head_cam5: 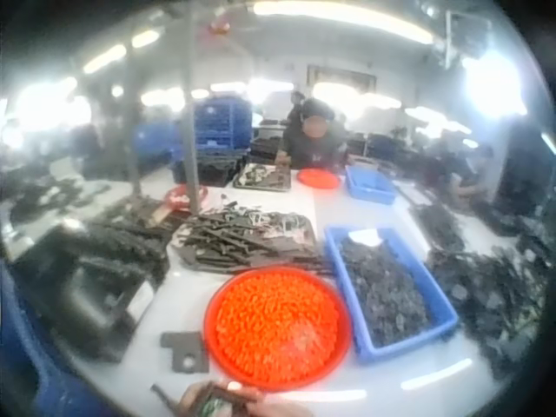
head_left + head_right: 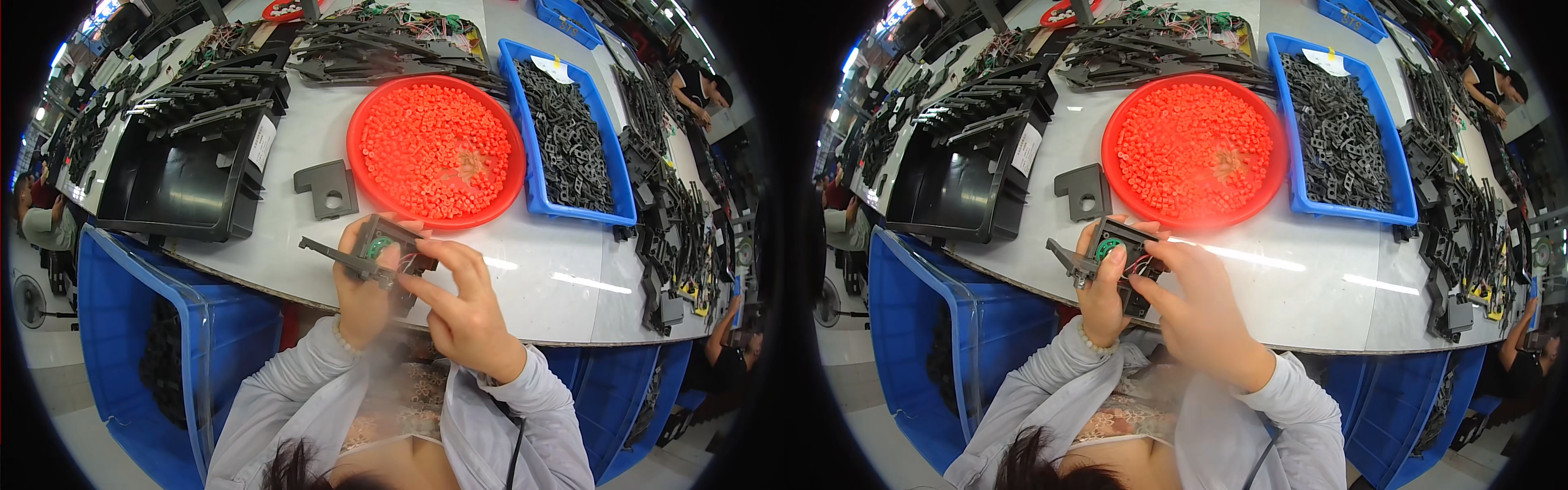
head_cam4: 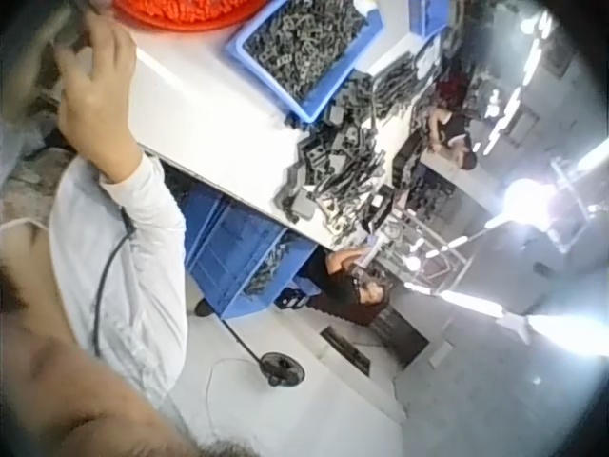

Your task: The person assembles electronic housing components by hand, inserting circuit boards and securing wires.

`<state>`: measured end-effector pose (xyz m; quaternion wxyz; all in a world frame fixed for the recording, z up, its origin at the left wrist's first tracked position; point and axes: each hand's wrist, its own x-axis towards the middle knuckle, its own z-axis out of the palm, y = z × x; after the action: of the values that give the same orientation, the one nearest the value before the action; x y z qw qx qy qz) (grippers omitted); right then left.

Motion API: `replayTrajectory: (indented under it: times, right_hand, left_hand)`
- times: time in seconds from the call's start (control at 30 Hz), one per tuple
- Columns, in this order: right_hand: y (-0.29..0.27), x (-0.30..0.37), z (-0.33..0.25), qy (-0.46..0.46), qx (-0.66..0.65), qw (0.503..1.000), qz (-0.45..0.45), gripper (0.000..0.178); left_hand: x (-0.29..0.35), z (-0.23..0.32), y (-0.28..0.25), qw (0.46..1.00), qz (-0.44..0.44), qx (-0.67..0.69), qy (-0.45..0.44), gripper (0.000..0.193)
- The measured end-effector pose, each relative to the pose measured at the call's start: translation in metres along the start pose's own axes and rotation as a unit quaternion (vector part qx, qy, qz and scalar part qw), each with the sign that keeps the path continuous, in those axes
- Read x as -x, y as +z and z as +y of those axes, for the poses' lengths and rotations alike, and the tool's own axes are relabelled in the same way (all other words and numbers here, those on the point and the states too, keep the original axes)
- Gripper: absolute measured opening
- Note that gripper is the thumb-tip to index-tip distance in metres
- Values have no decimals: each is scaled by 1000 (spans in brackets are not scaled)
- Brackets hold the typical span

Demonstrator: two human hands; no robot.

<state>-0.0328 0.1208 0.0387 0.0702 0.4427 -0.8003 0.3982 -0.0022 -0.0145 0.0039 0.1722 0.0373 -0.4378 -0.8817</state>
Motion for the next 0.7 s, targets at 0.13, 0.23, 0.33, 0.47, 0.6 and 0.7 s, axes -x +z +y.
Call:
replayTrajectory:
  times: [0.13,0.23,0.33,0.47,0.6,0.7]
  right_hand:
    - [8,-1,-3,-8,8,1000,-9,40]
    - [6,-2,-4,5,1,1000,-12,40]
    - [-3,4,1,11,-25,1000,-3,43]
    - [-35,29,25,41,-5,997,61,42]
    - [-83,65,55,192,148,957,162,27]
    - [-137,109,101,276,220,900,254,22]
  left_hand:
    - [0,1,4,999,16,-43,10,31]
    - [-1,-6,-2,997,25,-66,4,31]
    - [-2,-6,1,999,25,-39,-26,33]
    - [-2,-8,-2,996,47,-5,-77,38]
    - [0,-6,-2,993,63,22,-99,35]
    - [1,-8,3,992,50,19,-110,36]
